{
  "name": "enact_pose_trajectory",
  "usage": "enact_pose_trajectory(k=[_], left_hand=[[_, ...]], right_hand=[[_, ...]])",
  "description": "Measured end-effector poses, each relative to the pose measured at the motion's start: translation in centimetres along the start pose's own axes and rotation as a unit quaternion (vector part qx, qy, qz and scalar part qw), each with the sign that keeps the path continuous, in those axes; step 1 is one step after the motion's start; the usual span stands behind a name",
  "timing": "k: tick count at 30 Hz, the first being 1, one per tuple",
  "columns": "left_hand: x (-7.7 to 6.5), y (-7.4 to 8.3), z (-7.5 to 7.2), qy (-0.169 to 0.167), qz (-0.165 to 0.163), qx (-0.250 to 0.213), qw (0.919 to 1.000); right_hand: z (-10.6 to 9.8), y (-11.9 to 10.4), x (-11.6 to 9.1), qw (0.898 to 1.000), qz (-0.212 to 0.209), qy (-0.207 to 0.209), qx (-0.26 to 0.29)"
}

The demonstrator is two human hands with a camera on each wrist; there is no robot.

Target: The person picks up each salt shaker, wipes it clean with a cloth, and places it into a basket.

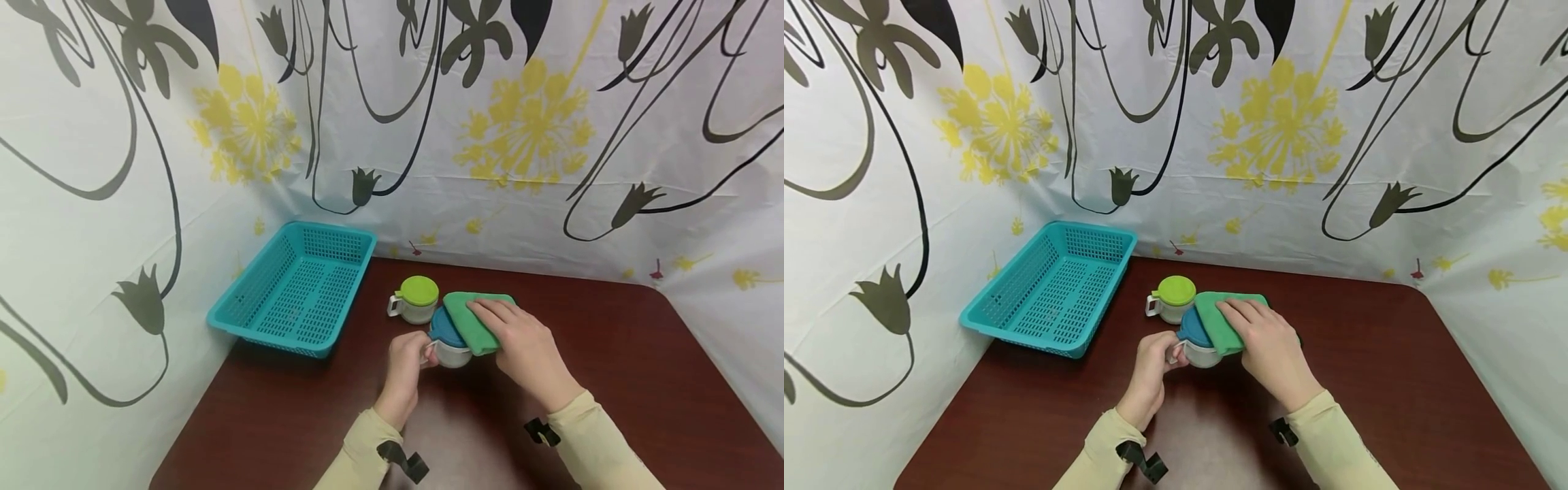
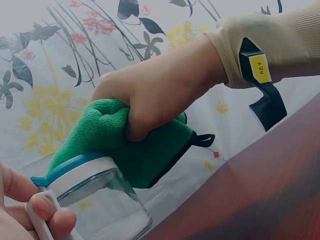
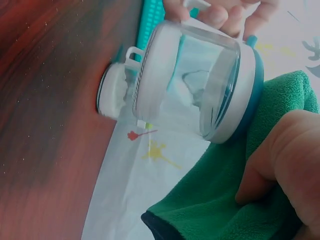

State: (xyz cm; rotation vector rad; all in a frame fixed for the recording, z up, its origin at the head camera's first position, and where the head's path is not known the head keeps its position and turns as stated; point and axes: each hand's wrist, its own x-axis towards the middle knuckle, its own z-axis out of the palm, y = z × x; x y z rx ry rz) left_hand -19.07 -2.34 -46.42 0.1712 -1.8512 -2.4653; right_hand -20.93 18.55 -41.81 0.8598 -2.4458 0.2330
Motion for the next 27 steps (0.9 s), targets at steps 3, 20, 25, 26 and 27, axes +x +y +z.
enact_pose_trajectory(k=[3, 20, 25, 26, 27], left_hand=[[0.11, -0.1, 0.02, -0.009, -0.002, -0.008, 0.9999], [0.18, -0.47, -0.3, 0.013, -0.006, -0.005, 0.9999], [0.16, -0.41, -0.31, 0.012, -0.004, -0.006, 0.9999], [0.14, -0.38, -0.31, 0.011, -0.003, -0.006, 0.9999], [0.15, -0.36, -0.31, 0.01, -0.003, -0.007, 0.9999]], right_hand=[[-0.07, 0.14, -0.13, 1.0, 0.009, -0.004, 0.003], [0.22, -0.23, -0.26, 1.0, 0.007, -0.008, 0.012], [0.04, -0.27, -0.16, 1.0, 0.005, -0.008, 0.015], [-0.02, -0.27, -0.11, 1.0, 0.004, -0.006, 0.015], [-0.08, -0.25, -0.07, 1.0, 0.003, -0.004, 0.016]])
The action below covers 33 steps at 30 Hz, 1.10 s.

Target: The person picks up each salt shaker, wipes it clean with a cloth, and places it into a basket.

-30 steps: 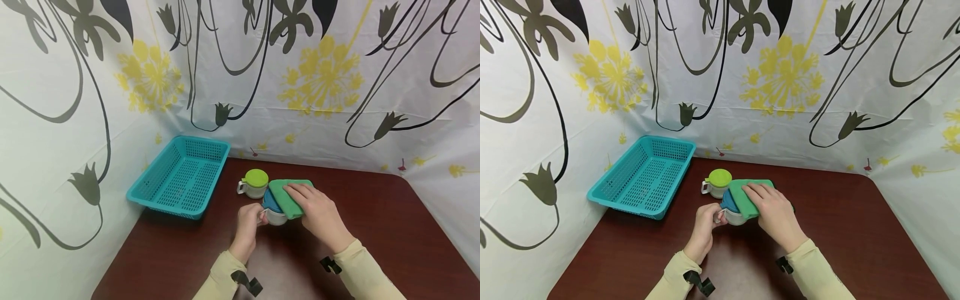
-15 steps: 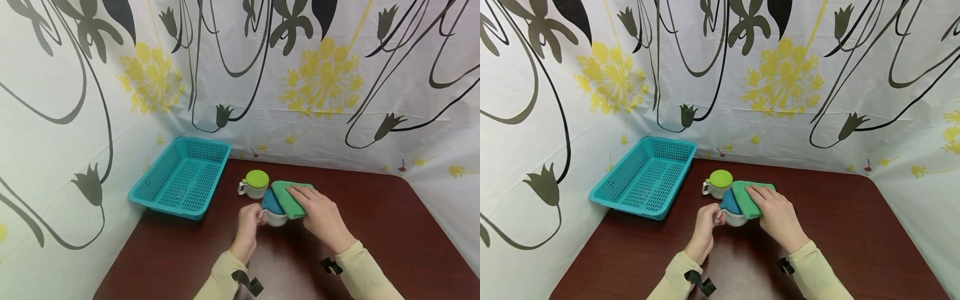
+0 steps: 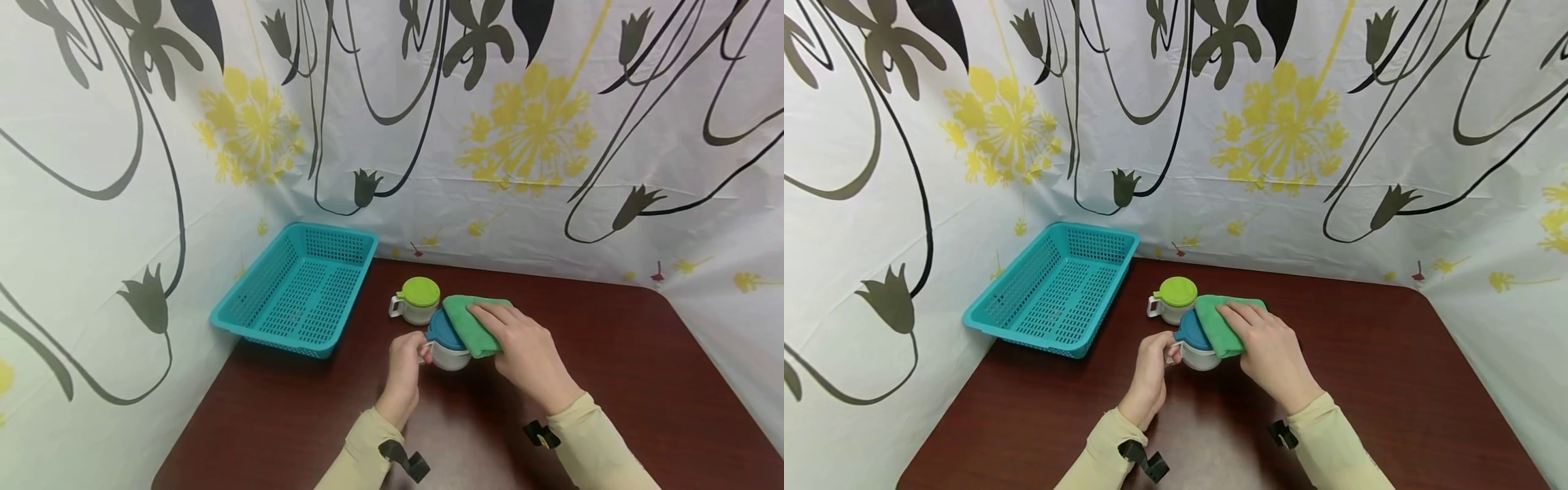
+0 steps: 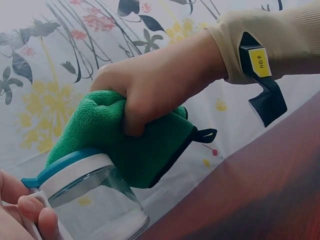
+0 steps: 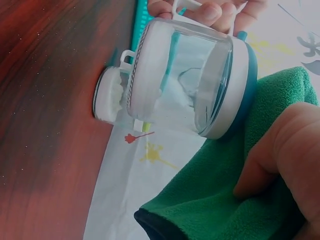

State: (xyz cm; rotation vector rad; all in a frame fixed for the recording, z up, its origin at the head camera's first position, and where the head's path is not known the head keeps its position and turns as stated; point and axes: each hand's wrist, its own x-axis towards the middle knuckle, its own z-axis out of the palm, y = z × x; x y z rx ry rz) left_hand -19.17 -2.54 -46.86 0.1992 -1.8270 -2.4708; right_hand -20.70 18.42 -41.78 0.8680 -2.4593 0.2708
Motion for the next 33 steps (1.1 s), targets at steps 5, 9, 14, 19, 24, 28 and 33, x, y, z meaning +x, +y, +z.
enact_pose_trajectory(k=[5, 9, 14, 19, 24, 28, 33], left_hand=[[0.0, 0.0, 0.1, -0.007, -0.001, -0.002, 1.0], [0.0, 0.0, 0.2, -0.016, -0.003, -0.007, 0.9998], [0.0, -0.1, 0.2, -0.023, -0.003, -0.005, 0.9997], [0.0, -0.2, 0.2, -0.031, 0.004, -0.015, 0.9994], [0.1, -0.3, 0.2, -0.033, -0.005, -0.026, 0.9991], [0.2, -0.4, 0.1, -0.03, -0.007, -0.02, 0.9993], [0.2, -0.5, 0.2, -0.041, -0.005, -0.022, 0.9989]], right_hand=[[-0.5, 0.1, 0.1, 1.0, 0.0, 0.022, 0.005], [-0.9, -0.1, 0.3, 0.999, -0.001, 0.043, 0.012], [-1.6, -1.0, 0.8, 0.996, -0.021, 0.083, 0.029], [-1.4, -2.7, 1.3, 0.993, -0.074, 0.08, 0.038], [-0.3, -4.2, 1.0, 0.994, -0.107, -0.003, 0.026], [0.1, -4.4, 0.7, 0.995, -0.094, -0.035, 0.015], [0.1, -4.0, 0.7, 0.995, -0.093, -0.037, 0.003]])
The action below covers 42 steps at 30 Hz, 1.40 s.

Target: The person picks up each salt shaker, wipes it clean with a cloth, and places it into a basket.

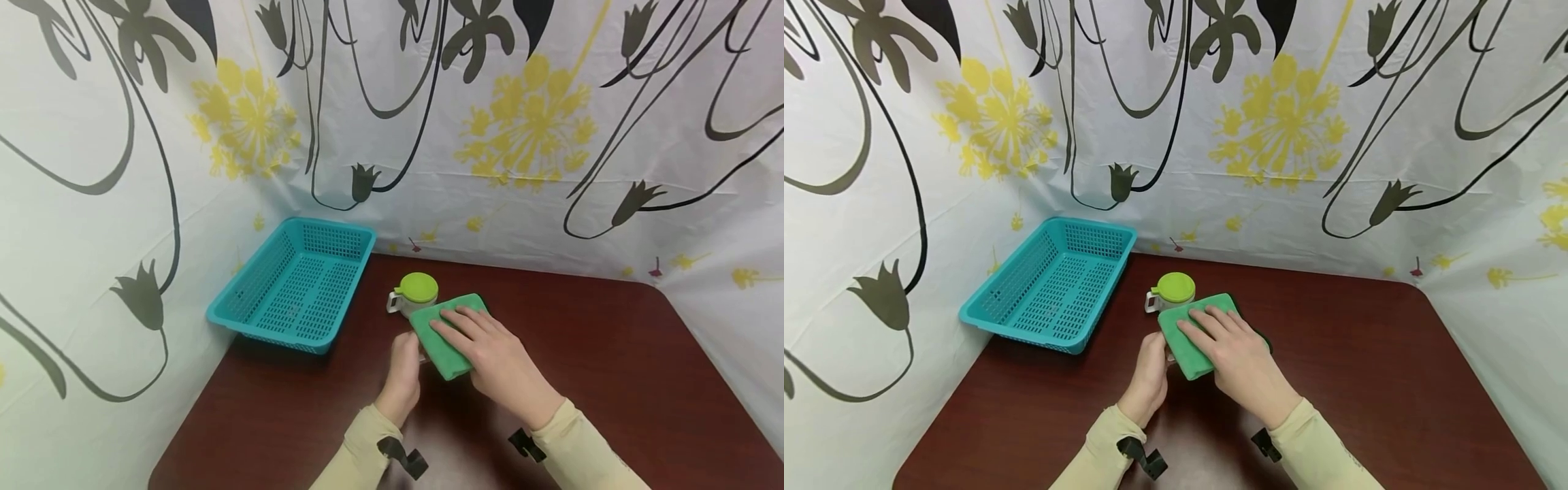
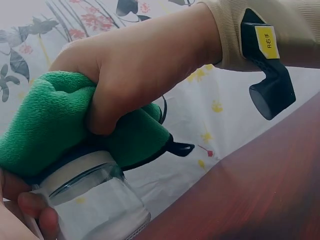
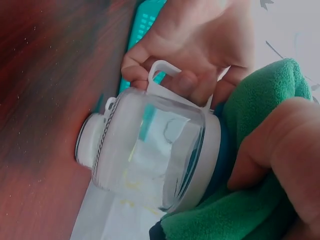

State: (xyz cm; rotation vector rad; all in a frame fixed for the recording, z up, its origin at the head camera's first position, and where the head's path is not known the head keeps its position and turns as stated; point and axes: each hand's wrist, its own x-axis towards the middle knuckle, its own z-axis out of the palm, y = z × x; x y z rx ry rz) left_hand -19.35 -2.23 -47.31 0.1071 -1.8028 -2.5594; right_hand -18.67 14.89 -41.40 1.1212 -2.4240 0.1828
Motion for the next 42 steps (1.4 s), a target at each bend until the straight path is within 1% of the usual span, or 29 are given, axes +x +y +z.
enact_pose_trajectory(k=[5, 9, 13, 16, 18, 25, 31, 42], left_hand=[[0.0, -0.1, 0.1, -0.018, 0.017, -0.011, 0.9996], [-0.1, -0.1, 0.3, -0.005, 0.022, -0.006, 0.9997], [-0.1, 0.1, 0.3, 0.008, 0.016, 0.0, 0.9998], [-0.1, 0.2, 0.3, 0.01, 0.01, 0.002, 0.9999], [-0.2, 0.2, 0.2, 0.01, 0.008, 0.003, 0.9999], [-0.1, 0.1, 0.1, 0.006, 0.01, 0.005, 0.9999], [0.0, 0.1, 0.0, 0.009, 0.007, 0.013, 0.9999], [-0.2, 0.4, 0.0, 0.012, 0.006, 0.006, 0.9999]], right_hand=[[-0.3, 0.6, -0.1, 1.0, 0.012, 0.009, -0.015], [-0.3, 1.6, -0.4, 0.999, 0.029, 0.009, -0.018], [-0.3, 3.1, -1.1, 0.998, 0.064, 0.012, -0.017], [-0.3, 4.1, -1.6, 0.996, 0.09, 0.015, -0.015], [-0.3, 4.4, -1.8, 0.995, 0.097, 0.015, -0.014], [-0.1, 4.5, -1.9, 0.994, 0.103, 0.02, -0.013], [0.1, 4.5, -2.1, 0.994, 0.105, 0.02, -0.008], [0.6, 4.1, -2.2, 0.991, 0.13, 0.022, 0.005]])
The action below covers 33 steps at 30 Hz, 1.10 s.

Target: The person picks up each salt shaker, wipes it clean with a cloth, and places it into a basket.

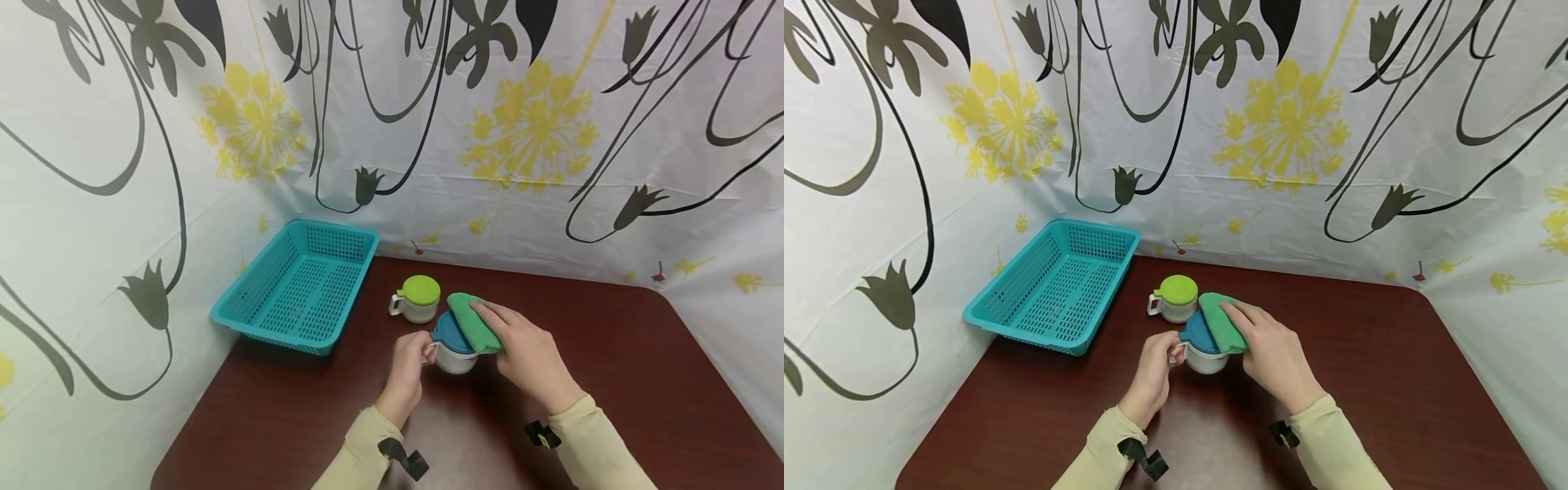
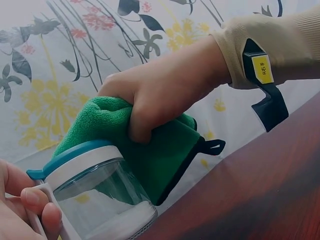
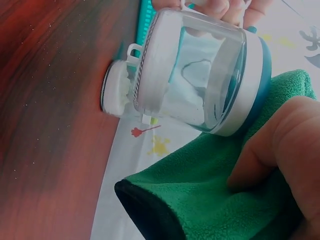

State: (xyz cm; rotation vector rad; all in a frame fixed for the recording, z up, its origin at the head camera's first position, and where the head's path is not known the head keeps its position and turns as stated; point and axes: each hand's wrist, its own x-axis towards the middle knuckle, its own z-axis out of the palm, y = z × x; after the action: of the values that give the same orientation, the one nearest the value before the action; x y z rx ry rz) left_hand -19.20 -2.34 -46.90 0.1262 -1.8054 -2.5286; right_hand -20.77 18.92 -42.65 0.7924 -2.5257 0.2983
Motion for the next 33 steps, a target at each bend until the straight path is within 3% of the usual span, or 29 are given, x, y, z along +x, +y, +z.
enact_pose_trajectory(k=[8, 19, 26, 33], left_hand=[[0.1, -0.3, -0.1, -0.004, -0.002, 0.007, 1.0], [-0.1, -0.3, 0.2, -0.04, 0.008, 0.013, 0.9991], [-0.1, -0.3, 0.3, -0.039, 0.005, 0.019, 0.9991], [-0.1, -0.4, 0.2, -0.032, -0.008, 0.012, 0.9994]], right_hand=[[0.2, 0.0, -0.1, 1.0, -0.001, 0.009, 0.0], [-0.3, 0.6, 0.0, 0.999, -0.002, 0.04, 0.01], [-0.9, -0.7, 0.5, 0.996, -0.036, 0.07, 0.044], [-0.5, -3.6, 0.9, 0.994, -0.102, 0.011, 0.023]])
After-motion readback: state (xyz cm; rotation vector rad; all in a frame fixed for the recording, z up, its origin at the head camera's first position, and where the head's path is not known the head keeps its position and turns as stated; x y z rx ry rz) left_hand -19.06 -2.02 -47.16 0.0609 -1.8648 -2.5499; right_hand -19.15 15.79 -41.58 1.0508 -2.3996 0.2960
